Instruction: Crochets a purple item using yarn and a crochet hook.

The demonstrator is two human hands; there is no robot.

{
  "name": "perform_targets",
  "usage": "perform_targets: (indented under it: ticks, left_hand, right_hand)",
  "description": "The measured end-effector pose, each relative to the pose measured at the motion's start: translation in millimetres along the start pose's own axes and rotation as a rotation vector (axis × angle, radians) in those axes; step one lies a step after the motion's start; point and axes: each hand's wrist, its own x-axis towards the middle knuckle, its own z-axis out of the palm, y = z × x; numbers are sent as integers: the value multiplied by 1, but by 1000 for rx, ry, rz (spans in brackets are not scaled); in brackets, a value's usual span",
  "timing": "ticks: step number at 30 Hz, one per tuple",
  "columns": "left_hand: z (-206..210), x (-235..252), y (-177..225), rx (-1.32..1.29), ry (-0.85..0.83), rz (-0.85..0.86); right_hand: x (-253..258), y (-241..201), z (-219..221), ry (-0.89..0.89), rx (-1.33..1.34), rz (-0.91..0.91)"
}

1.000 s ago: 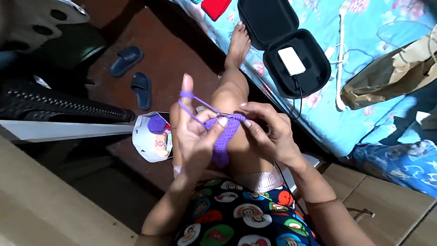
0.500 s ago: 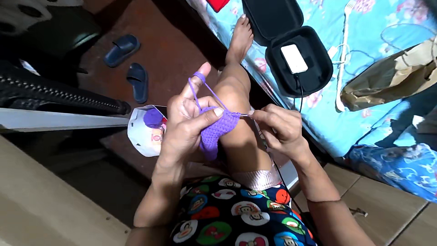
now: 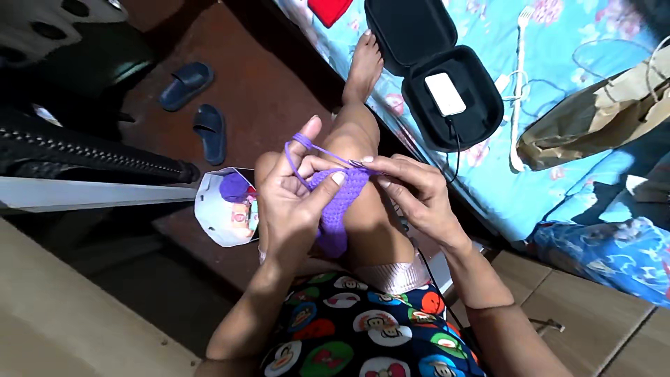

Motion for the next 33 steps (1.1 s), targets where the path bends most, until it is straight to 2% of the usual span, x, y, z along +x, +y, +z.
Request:
perform_targets:
  ticks: [4, 8, 22, 28, 33]
  left_hand:
    - [-1, 2, -1, -19, -2, -1]
    - [-1, 4, -2, -31, 20, -8]
    - [6, 3, -3, 78, 66, 50]
    - [0, 4, -2, 6, -2, -23]
    - [-2, 6, 1, -53, 10, -96]
  right_hand:
    - [1, 8, -11, -58, -312, -159]
    - [2, 9, -17, -95, -449, -215]
    - [-5, 10, -12, -41, -628, -285]
    - [-8, 14, -8, -10, -553, -294]
    - [-9, 17, -8, 17, -522, -303]
